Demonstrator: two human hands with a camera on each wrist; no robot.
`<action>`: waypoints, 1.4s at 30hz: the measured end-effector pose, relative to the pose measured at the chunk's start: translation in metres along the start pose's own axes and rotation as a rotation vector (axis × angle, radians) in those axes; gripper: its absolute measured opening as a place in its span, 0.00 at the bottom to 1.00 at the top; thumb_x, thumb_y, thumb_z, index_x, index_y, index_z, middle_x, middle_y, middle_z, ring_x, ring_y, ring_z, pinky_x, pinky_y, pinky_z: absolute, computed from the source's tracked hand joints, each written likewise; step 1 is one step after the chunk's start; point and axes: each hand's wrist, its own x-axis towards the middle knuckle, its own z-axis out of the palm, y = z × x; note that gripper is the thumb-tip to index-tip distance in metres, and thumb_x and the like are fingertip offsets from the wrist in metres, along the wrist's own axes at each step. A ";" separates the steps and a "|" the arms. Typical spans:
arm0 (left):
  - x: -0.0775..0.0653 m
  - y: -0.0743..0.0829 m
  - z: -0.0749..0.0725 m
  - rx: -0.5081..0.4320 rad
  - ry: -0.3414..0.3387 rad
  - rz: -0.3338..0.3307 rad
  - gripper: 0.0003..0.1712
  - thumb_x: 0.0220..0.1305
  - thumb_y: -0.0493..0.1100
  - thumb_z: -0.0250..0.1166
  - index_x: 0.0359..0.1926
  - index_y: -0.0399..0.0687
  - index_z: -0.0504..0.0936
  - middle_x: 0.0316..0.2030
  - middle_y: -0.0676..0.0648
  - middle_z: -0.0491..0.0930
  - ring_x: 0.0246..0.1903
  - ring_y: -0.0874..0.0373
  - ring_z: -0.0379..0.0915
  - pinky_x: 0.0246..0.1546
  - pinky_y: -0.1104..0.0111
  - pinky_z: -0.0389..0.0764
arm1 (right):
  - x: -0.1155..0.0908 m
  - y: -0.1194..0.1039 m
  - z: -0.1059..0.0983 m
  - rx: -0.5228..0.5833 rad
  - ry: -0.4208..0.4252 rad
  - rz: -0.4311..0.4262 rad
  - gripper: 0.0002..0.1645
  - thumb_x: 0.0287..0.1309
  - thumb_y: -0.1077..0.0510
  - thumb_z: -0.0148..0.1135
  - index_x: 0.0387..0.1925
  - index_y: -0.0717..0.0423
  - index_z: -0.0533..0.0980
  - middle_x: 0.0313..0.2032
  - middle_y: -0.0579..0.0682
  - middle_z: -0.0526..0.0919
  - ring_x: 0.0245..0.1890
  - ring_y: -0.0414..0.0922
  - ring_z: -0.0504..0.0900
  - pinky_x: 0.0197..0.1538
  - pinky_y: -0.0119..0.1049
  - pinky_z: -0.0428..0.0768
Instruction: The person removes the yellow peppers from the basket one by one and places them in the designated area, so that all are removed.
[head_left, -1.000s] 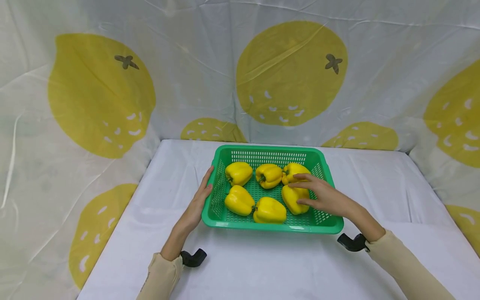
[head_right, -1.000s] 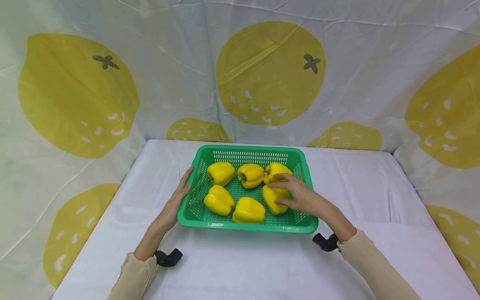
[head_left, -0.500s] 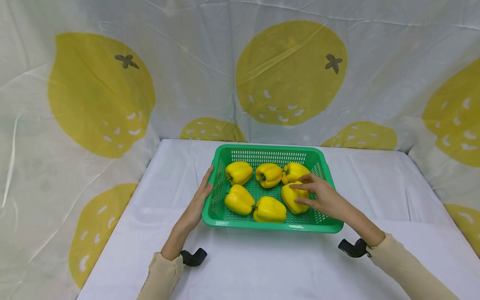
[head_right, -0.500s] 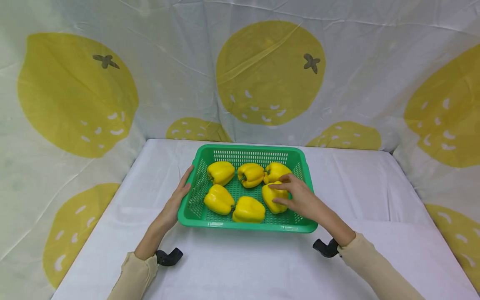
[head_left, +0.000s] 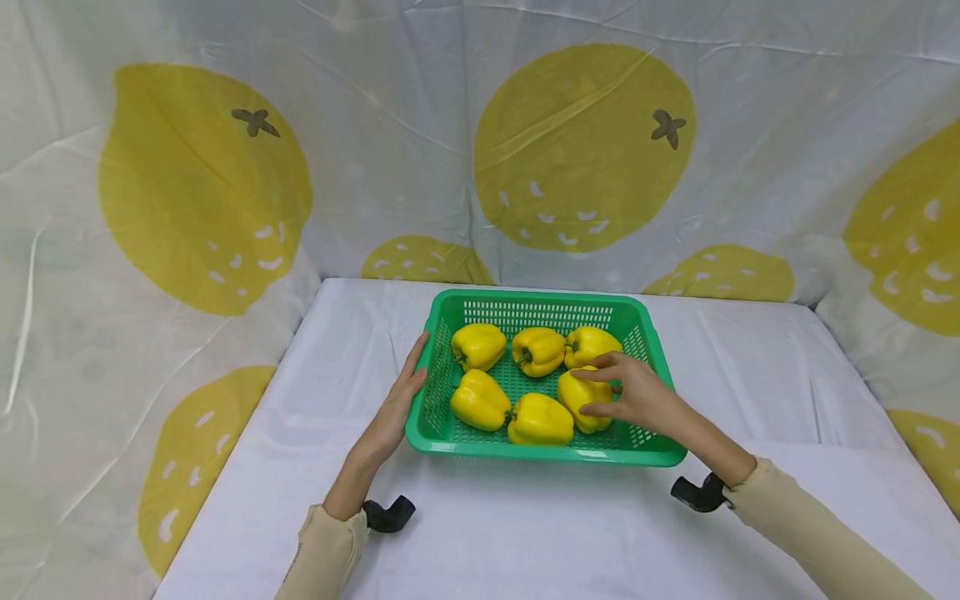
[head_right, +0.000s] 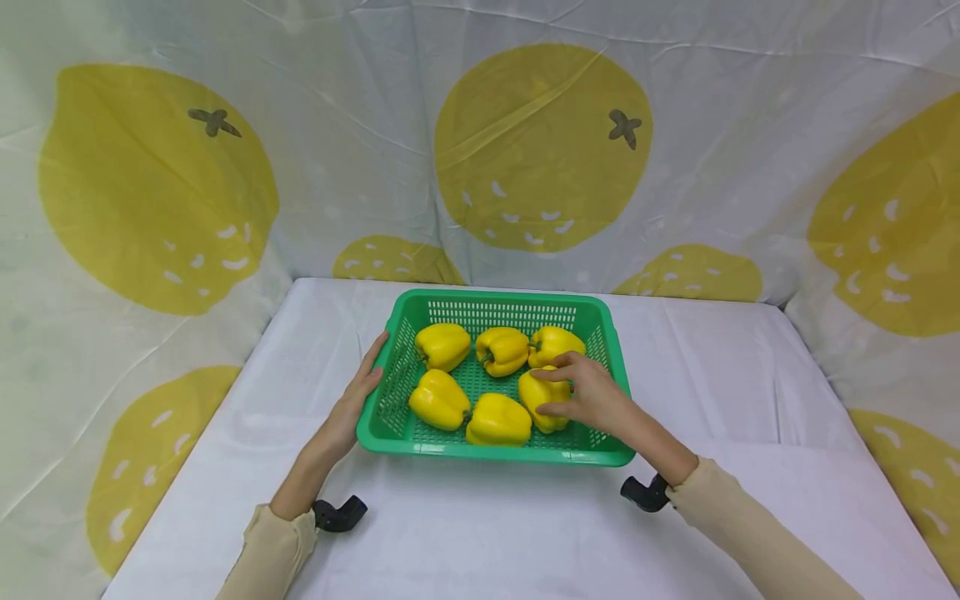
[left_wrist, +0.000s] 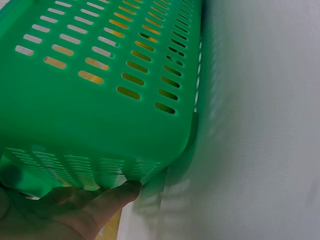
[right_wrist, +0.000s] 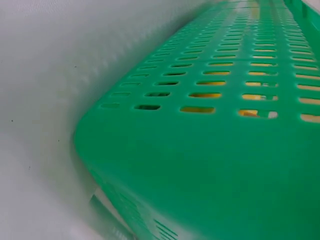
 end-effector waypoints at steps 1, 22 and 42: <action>0.000 0.000 0.000 0.003 0.000 0.001 0.32 0.85 0.56 0.34 0.83 0.73 0.38 0.84 0.57 0.33 0.83 0.49 0.25 0.78 0.37 0.33 | 0.000 -0.001 0.001 0.001 0.003 0.004 0.31 0.54 0.53 0.80 0.60 0.54 0.83 0.59 0.68 0.81 0.58 0.66 0.79 0.51 0.58 0.82; 0.001 0.000 0.001 0.019 0.002 0.001 0.31 0.85 0.57 0.34 0.83 0.75 0.39 0.84 0.58 0.33 0.83 0.50 0.26 0.78 0.37 0.34 | 0.000 0.001 0.005 0.088 -0.022 0.032 0.29 0.56 0.61 0.77 0.61 0.53 0.83 0.62 0.71 0.79 0.64 0.71 0.75 0.47 0.52 0.86; 0.000 -0.001 0.000 0.001 -0.010 -0.004 0.31 0.85 0.58 0.33 0.82 0.77 0.40 0.84 0.58 0.34 0.83 0.51 0.28 0.79 0.39 0.35 | 0.000 0.000 0.005 0.164 -0.009 0.063 0.28 0.59 0.56 0.76 0.62 0.50 0.82 0.64 0.70 0.78 0.25 0.56 0.85 0.23 0.29 0.69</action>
